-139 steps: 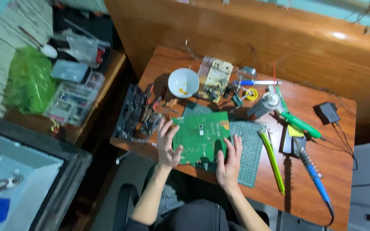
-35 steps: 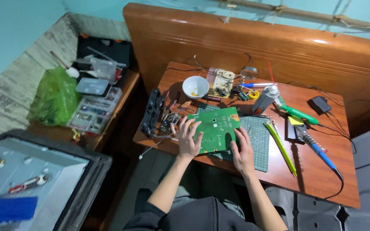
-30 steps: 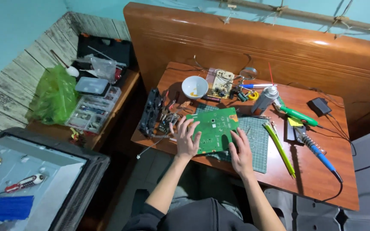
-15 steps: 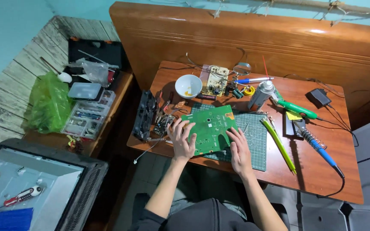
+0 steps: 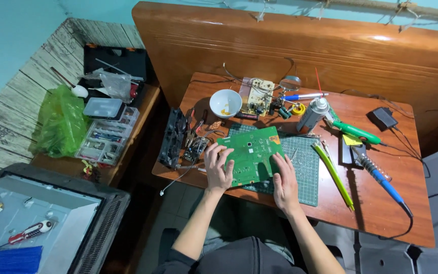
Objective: Cleaning and inspecting a circuit board using a spray cleaner and a plastic scraping tool.
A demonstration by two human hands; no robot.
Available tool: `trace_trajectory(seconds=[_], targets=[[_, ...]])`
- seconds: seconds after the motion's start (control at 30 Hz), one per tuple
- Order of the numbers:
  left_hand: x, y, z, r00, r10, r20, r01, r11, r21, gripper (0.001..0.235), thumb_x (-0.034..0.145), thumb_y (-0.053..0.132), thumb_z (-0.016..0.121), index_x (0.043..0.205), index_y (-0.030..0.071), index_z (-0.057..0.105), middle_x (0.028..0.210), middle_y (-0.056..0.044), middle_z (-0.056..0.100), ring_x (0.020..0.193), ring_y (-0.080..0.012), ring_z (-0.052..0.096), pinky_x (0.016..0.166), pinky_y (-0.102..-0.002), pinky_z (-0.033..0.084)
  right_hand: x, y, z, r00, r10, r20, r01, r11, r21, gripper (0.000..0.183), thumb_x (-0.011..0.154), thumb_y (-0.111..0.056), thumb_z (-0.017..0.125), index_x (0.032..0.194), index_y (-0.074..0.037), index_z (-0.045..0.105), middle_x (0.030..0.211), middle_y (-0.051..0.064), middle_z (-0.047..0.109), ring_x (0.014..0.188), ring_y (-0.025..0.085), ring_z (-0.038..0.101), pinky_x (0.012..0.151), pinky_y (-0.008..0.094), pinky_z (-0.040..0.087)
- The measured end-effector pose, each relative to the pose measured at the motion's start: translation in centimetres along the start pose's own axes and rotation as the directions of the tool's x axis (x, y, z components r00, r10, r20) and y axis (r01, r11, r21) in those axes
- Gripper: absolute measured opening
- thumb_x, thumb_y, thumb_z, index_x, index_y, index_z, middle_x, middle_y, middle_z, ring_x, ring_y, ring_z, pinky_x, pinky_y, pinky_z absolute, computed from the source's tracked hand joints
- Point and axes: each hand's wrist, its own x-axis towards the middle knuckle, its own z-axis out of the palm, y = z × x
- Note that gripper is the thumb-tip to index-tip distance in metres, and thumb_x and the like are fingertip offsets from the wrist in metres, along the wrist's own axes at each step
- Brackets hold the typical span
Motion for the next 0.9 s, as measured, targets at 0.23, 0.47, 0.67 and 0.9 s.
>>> trace_trajectory(seconds=[0.23,0.47,0.67,0.9], targets=[[0.0,0.4,0.0,0.999,0.040,0.000,-0.040,0.999,0.019,0.054,0.103,0.055,0.030,0.113,0.018,0.068,0.108,-0.005,0.055,0.122,-0.0353,0.052,0.103,-0.055,0.038,-0.1,0.0,0.0,0.999,-0.017,-0.028,0.018,0.999,0.040,0.056,0.104,-0.043,0.029,0.148,-0.013,0.047,0.146,0.016,0.050,0.138,0.043,0.039,0.113,0.053,0.032],[-0.1,0.3,0.1,0.993,0.112,0.035,-0.112,0.994,0.016,0.054,0.102,0.057,0.031,0.109,0.019,0.069,0.104,-0.004,0.054,0.119,-0.0349,0.053,0.106,-0.053,0.038,-0.2,0.3,0.2,0.999,-0.008,-0.038,0.009,1.000,0.025,0.052,0.103,-0.038,0.036,0.147,-0.012,0.046,0.147,0.018,0.045,0.137,0.042,0.042,0.111,0.052,0.036],[-0.1,0.4,-0.1,0.996,0.092,0.022,-0.092,0.996,-0.001,0.056,0.102,0.059,0.030,0.109,0.019,0.068,0.104,-0.003,0.054,0.119,-0.0347,0.053,0.107,-0.054,0.038,-0.1,-0.6,0.1,0.996,0.057,-0.065,-0.052,0.996,0.078,0.055,0.101,-0.033,0.041,0.151,-0.011,0.039,0.148,0.023,0.042,0.135,0.044,0.042,0.109,0.053,0.036],[-0.2,0.2,-0.2,0.992,0.110,0.057,-0.108,0.994,-0.024,0.058,0.101,0.060,0.027,0.113,0.020,0.067,0.107,-0.004,0.054,0.120,-0.0352,0.051,0.108,-0.055,0.034,0.1,-0.5,0.2,0.995,0.080,-0.064,-0.076,0.994,0.074,0.057,0.100,-0.032,0.044,0.152,-0.009,0.035,0.149,0.021,0.040,0.134,0.044,0.045,0.107,0.054,0.039]])
